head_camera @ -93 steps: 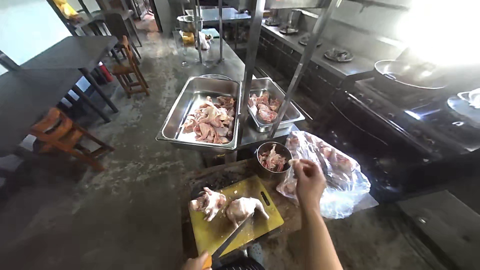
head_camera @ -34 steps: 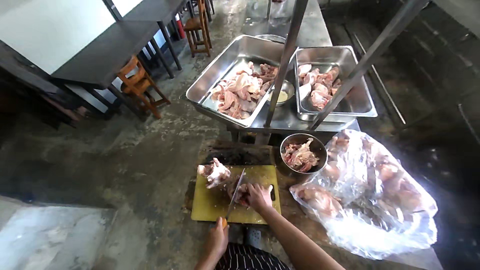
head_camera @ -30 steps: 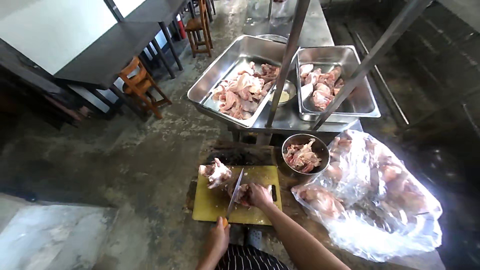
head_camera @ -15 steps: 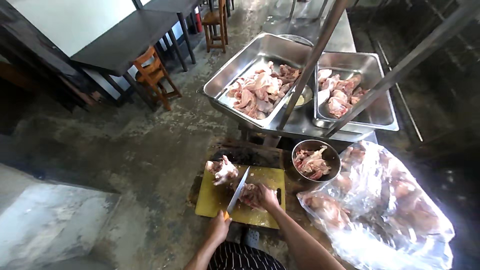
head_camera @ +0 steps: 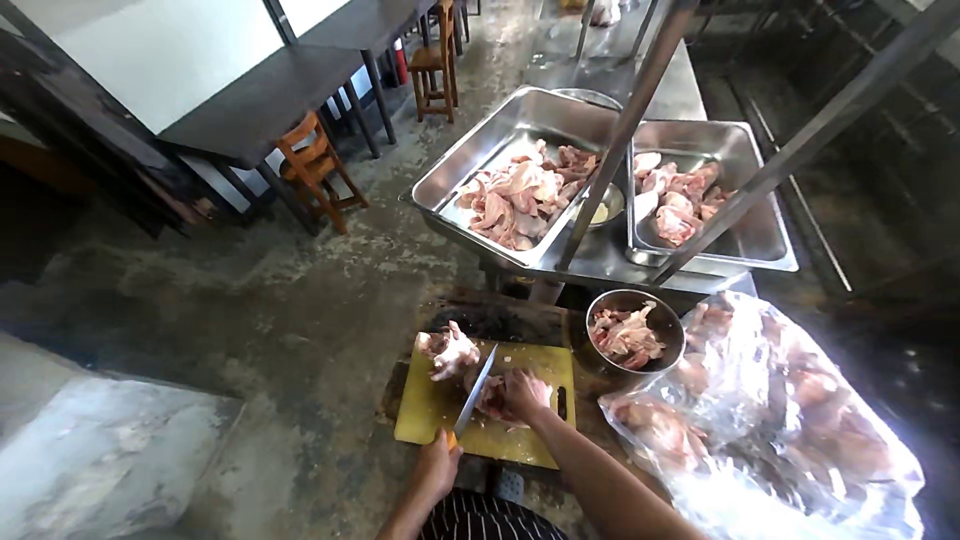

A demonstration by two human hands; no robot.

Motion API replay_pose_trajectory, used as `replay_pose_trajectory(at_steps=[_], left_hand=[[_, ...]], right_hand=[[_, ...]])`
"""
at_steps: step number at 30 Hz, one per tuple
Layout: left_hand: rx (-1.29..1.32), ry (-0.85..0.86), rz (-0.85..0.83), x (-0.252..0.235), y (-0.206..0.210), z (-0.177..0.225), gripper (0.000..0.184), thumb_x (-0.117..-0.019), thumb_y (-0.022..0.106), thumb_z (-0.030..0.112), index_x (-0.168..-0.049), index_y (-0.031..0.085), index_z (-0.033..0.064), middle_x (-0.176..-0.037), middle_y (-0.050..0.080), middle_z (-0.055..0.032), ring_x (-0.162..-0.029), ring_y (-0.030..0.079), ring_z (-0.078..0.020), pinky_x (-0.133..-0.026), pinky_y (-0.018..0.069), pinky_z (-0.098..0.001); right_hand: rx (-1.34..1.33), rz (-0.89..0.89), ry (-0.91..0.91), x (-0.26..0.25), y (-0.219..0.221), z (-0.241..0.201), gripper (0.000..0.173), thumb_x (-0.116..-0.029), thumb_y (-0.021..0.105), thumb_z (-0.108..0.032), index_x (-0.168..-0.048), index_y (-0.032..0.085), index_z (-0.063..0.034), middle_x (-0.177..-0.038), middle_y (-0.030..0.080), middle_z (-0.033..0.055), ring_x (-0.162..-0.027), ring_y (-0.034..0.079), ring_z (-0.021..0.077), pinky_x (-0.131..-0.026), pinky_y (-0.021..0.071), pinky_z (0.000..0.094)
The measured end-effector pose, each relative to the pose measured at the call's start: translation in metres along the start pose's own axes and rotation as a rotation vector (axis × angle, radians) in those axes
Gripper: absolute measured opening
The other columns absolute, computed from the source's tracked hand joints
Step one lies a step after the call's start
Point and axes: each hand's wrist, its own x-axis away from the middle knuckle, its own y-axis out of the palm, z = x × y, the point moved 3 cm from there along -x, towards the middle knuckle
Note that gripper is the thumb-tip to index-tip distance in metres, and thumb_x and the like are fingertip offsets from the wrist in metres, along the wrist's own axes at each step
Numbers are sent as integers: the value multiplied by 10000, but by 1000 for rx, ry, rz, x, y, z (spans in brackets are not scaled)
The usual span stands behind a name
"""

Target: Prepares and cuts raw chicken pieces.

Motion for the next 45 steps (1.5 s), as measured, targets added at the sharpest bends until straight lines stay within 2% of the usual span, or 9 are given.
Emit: replay_pose_trajectory(at_steps=[9, 15, 18, 22, 34, 37, 40, 42, 45], left_hand=[[42, -9, -22, -5, -1, -6, 528, -1064, 524, 439, -1465, 473, 99, -1204, 696, -181, -1134, 692, -339, -977, 556, -551], [-26, 29, 52, 16, 1, -9, 525, -1067, 519, 430, -1494, 460, 131, -1169, 713, -175, -1109, 707, -341, -961, 569, -541], [-28, 54, 46, 27, 5, 3, 537, -1079, 493, 445, -1507, 455, 123, -1180, 713, -171, -1122, 702, -333, -984, 556, -525], [3, 194, 130, 23, 16, 29, 569, -1087, 461, 452, -1522, 448, 85, -1231, 702, -171, -1130, 702, -318, -985, 558, -517], [-90, 186, 93, -30, 35, 57, 495, -1095, 457, 409, -1478, 472, 96, -1224, 697, -170, -1099, 713, -332, -931, 584, -527], [-53, 352, 270, 5, 8, 76, 490, -1087, 497, 409, -1423, 538, 56, -1210, 702, -166, -1067, 722, -310, -918, 593, -496], [78, 670, 685, 50, -15, 94, 413, -1019, 635, 343, -1209, 652, -24, -954, 735, -148, -830, 750, -272, -752, 638, -444], [133, 734, 789, 42, -5, 91, 402, -994, 660, 316, -1167, 652, -47, -908, 736, -147, -794, 749, -257, -739, 641, -416], [-63, 322, 327, -27, 56, 47, 472, -1084, 502, 359, -1424, 528, 33, -1154, 721, -183, -1034, 735, -315, -915, 601, -495]], right_hand=[[-178, -57, -40, 7, -13, 3, 388, -1071, 447, -366, -1300, 669, -145, -1328, 668, 122, -1259, 618, 333, -1028, 503, 578], [-399, 368, 358, 58, -21, 42, 730, -896, 744, -487, -1463, 522, -83, -1412, 546, 263, -1318, 525, 449, -1060, 476, 595], [-752, 207, 559, 74, 7, 54, 736, -894, 765, -493, -1410, 529, -25, -1280, 628, 257, -1158, 638, 401, -973, 532, 574], [-994, 29, 535, 61, 43, 63, 553, -920, 749, -478, -1246, 660, -41, -1074, 713, 183, -957, 699, 316, -865, 566, 533], [-742, 102, 556, 72, 33, 45, 500, -1022, 604, -451, -1275, 631, -21, -1112, 709, 219, -1058, 689, 374, -933, 532, 574], [-773, 117, 534, 73, 34, 45, 500, -1030, 600, -429, -1301, 615, -9, -1113, 704, 241, -1059, 684, 400, -935, 529, 595], [-798, 132, 519, 73, 36, 47, 483, -1025, 615, -417, -1248, 622, 11, -1060, 702, 248, -1011, 687, 407, -903, 528, 604], [-823, 145, 520, 72, 35, 47, 468, -1025, 619, -405, -1258, 619, 1, -1051, 703, 244, -997, 687, 408, -891, 530, 608], [-799, 161, 538, 76, 41, 45, 451, -1027, 614, -402, -1254, 630, -13, -1041, 706, 233, -984, 690, 403, -876, 537, 604]])
